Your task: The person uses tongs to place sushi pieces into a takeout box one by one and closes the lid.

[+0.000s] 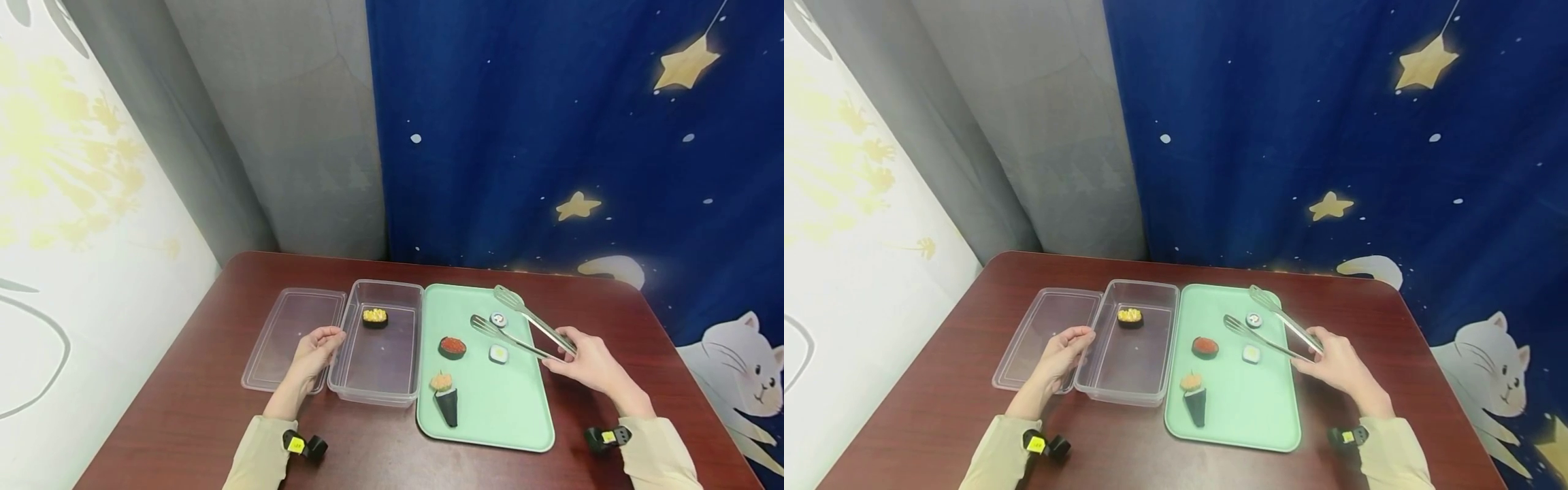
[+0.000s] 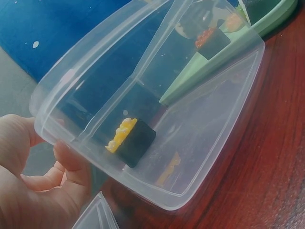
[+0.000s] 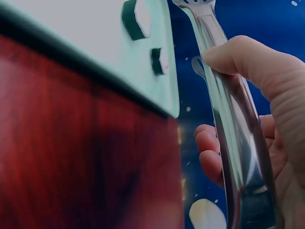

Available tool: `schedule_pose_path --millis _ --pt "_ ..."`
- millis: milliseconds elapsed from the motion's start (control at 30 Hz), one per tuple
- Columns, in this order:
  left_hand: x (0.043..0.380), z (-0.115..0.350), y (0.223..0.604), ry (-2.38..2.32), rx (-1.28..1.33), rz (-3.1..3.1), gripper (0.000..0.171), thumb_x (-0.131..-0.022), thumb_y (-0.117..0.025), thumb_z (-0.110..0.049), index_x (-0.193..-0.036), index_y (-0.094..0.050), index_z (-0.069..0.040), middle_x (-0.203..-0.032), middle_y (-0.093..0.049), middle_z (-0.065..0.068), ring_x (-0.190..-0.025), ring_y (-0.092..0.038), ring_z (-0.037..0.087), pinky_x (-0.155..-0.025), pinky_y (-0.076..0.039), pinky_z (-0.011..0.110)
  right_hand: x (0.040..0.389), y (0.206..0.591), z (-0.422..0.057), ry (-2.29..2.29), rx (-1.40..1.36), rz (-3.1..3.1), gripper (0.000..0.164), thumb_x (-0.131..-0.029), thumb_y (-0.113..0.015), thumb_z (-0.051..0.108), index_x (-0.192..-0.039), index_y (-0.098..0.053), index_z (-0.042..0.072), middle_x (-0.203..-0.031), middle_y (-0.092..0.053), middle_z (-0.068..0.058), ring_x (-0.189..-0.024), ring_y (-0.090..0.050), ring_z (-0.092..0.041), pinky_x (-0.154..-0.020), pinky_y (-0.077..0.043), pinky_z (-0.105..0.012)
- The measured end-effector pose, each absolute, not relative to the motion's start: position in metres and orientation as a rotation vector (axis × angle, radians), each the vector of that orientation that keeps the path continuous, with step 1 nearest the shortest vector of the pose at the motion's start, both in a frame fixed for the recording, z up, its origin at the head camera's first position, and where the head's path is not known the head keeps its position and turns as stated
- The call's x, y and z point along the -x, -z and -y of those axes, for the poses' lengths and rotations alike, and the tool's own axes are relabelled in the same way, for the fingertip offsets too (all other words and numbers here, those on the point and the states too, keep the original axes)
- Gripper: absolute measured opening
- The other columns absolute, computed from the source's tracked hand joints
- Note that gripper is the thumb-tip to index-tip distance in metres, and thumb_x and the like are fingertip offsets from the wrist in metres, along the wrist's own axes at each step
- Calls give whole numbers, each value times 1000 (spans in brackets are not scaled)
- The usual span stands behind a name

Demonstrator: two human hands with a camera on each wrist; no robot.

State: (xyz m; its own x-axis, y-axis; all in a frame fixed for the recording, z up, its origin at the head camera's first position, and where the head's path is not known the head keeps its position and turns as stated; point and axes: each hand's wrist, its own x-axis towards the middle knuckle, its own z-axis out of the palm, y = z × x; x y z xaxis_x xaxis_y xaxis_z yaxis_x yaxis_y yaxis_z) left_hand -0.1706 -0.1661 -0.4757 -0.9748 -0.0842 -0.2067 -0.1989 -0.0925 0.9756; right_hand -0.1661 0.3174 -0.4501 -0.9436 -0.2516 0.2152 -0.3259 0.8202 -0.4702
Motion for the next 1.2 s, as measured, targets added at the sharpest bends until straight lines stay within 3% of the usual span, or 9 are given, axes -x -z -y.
schedule_pose_path --millis 267,500,767,867,1033,1200 --pt "170 167 476 -2230 315 -2080 18 -89 -61 -5 -103 -54 5 -62 -42 -6 -48 -32 2 -45 -27 17 160 468 -324 -757 -434 2847 44 -70 -79 23 -101 -58 -1 -63 -48 7 -52 -41 -1 -49 -36 -23" --pt "170 166 477 -2231 315 -2082 16 -89 -61 -4 -101 -54 6 -62 -43 -6 -47 -33 3 -45 -27 17 154 473 -321 -695 -383 2882 46 -73 -77 25 -103 -58 -4 -63 -49 6 -56 -44 -7 -52 -37 -26" --pt "170 167 480 -2237 318 -2090 13 -89 -60 -4 -99 -55 4 -61 -43 -6 -47 -32 3 -44 -26 17 144 470 -305 -612 -280 2973 50 -77 -74 28 -105 -55 -8 -66 -56 -3 -59 -51 -16 -54 -43 -35" --pt "170 167 480 -2235 321 -2091 12 -90 -59 -3 -99 -55 3 -61 -43 -5 -47 -33 3 -44 -26 17 140 468 -293 -574 -274 2971 48 -77 -74 28 -100 -55 -10 -62 -55 -5 -55 -51 -17 -51 -43 -37" --pt "170 167 480 -2229 315 -2102 12 -90 -58 -3 -99 -54 4 -61 -42 -5 -47 -33 3 -44 -26 18 133 469 -274 -533 -250 2936 34 -76 -72 24 -82 -52 -2 -52 -44 -2 -46 -42 -17 -44 -37 -34" --pt "170 166 480 -2227 319 -2102 11 -90 -59 -3 -98 -55 3 -61 -43 -5 -47 -32 3 -44 -26 18 131 472 -263 -526 -226 2904 27 -76 -69 19 -78 -50 0 -52 -44 -4 -44 -41 -19 -41 -35 -35"
